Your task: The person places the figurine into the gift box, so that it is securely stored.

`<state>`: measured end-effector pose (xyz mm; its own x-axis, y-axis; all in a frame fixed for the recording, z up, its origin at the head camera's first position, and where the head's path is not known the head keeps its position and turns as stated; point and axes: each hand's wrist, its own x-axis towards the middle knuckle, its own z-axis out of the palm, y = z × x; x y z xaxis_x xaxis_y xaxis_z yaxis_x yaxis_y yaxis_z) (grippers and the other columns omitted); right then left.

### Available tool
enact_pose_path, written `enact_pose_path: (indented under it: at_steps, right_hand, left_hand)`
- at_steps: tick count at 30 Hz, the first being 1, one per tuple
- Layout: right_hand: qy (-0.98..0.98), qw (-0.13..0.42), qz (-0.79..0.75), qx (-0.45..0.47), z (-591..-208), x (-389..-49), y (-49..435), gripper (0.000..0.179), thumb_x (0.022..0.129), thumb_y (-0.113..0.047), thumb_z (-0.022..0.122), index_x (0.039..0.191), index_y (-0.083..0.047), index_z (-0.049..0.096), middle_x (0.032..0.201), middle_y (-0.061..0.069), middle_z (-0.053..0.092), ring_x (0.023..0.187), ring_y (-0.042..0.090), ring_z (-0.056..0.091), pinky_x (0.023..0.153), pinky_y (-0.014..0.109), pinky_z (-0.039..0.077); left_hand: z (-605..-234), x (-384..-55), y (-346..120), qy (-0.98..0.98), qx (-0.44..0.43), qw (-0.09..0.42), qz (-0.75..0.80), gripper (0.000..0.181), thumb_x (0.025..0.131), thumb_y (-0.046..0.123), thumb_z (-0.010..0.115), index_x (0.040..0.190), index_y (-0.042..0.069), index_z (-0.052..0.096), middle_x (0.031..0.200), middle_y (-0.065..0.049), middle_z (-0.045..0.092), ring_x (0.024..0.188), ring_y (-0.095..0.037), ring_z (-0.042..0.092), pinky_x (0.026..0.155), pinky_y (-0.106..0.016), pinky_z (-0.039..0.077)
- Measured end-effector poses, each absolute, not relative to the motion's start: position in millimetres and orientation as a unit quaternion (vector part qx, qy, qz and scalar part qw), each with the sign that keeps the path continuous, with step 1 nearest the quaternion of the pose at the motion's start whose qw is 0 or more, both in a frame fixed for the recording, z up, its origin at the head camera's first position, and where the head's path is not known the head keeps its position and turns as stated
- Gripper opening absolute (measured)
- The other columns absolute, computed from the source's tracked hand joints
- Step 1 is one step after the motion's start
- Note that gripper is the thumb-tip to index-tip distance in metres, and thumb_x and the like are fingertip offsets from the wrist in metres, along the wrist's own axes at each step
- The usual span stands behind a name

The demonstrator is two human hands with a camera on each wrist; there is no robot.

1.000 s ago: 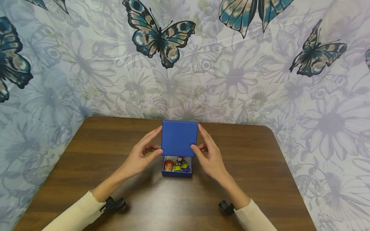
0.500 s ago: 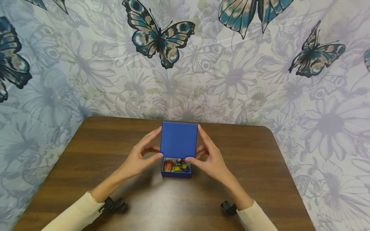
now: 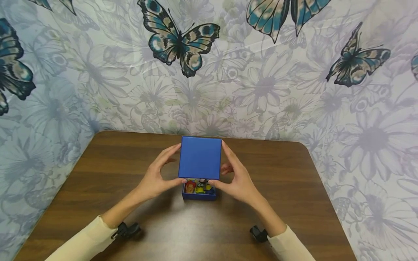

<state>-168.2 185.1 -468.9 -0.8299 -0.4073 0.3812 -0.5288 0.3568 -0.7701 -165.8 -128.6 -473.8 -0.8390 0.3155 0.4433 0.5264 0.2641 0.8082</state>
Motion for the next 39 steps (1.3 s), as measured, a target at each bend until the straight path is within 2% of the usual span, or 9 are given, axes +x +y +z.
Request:
enact_pose_path:
  at_steps: [5,9,11,16,18,22,28,39]
  right_hand:
    - [-0.82,0.052,0.496,0.28,-470.3,-167.2,186.0,0.121,0.081,-0.011,0.095,0.175,-0.023,0.019,0.137,0.011,0.065,0.097,0.014,0.072,0.087,0.039,0.064]
    - [-0.824,0.039,0.496,0.271,-469.0,-167.3,187.3,0.119,0.082,-0.013,0.095,0.174,-0.026,0.021,0.142,0.011,0.063,0.099,0.016,0.073,0.089,0.039,0.064]
    - [-0.831,0.031,0.49,0.262,-468.5,-167.7,188.0,0.118,0.082,-0.015,0.095,0.174,-0.029,0.022,0.153,0.01,0.059,0.105,0.018,0.074,0.092,0.042,0.064]
    - [-0.86,0.004,0.457,0.227,-468.5,-167.4,189.4,0.113,0.086,-0.028,0.093,0.173,-0.037,0.022,0.172,0.004,0.042,0.129,0.033,0.066,0.105,0.062,0.055]
    - [-0.871,-0.012,0.442,0.213,-469.6,-166.6,189.7,0.111,0.087,-0.034,0.092,0.173,-0.038,0.022,0.173,0.007,0.04,0.134,0.041,0.063,0.108,0.069,0.05]
    - [-0.881,-0.042,0.43,0.192,-474.0,-165.1,189.7,0.109,0.088,-0.04,0.09,0.173,-0.036,0.022,0.172,0.014,0.039,0.137,0.049,0.06,0.108,0.075,0.048]
    - [-0.891,-0.072,0.415,0.17,-481.3,-164.8,189.9,0.107,0.088,-0.049,0.088,0.172,-0.038,0.023,0.169,0.017,0.042,0.139,0.047,0.06,0.106,0.074,0.049]
    - [-0.897,-0.101,0.395,0.171,-496.7,-161.7,189.5,0.107,0.087,-0.055,0.087,0.173,-0.032,0.026,0.171,0.01,0.043,0.141,0.044,0.057,0.109,0.069,0.049]
  left_hand:
    - [-475.3,-165.3,-127.7,-0.807,-0.26,0.101,-0.521,0.106,0.079,0.022,0.099,0.167,0.028,0.041,0.17,0.001,0.044,0.153,-0.021,0.045,0.114,-0.054,0.049]
    - [-476.4,-165.2,-127.7,-0.819,-0.251,0.096,-0.507,0.105,0.08,0.026,0.099,0.167,0.031,0.04,0.168,0.003,0.045,0.152,-0.021,0.045,0.113,-0.055,0.049]
    - [-477.0,-165.4,-127.9,-0.824,-0.247,0.091,-0.501,0.104,0.08,0.028,0.098,0.167,0.031,0.04,0.168,0.002,0.045,0.151,-0.024,0.046,0.113,-0.055,0.048]
    - [-480.2,-166.1,-129.1,-0.843,-0.229,0.056,-0.483,0.101,0.084,0.034,0.095,0.168,0.03,0.039,0.169,-0.001,0.044,0.15,-0.032,0.047,0.115,-0.059,0.048]
    - [-482.5,-166.7,-129.5,-0.852,-0.22,0.037,-0.474,0.1,0.085,0.037,0.094,0.168,0.03,0.039,0.17,-0.002,0.043,0.15,-0.031,0.046,0.116,-0.059,0.047]
    - [-487.2,-167.6,-129.9,-0.86,-0.211,0.008,-0.465,0.098,0.086,0.041,0.092,0.168,0.029,0.039,0.171,-0.002,0.043,0.15,-0.031,0.045,0.116,-0.059,0.047]
    - [-492.5,-167.0,-129.6,-0.864,-0.203,-0.011,-0.46,0.098,0.085,0.04,0.093,0.167,0.023,0.042,0.167,-0.005,0.048,0.149,-0.033,0.046,0.116,-0.059,0.047]
    - [-505.7,-157.2,-130.2,-0.871,-0.196,-0.042,-0.448,0.098,0.085,0.043,0.092,0.166,0.017,0.044,0.166,-0.008,0.049,0.15,-0.034,0.045,0.116,-0.059,0.047]
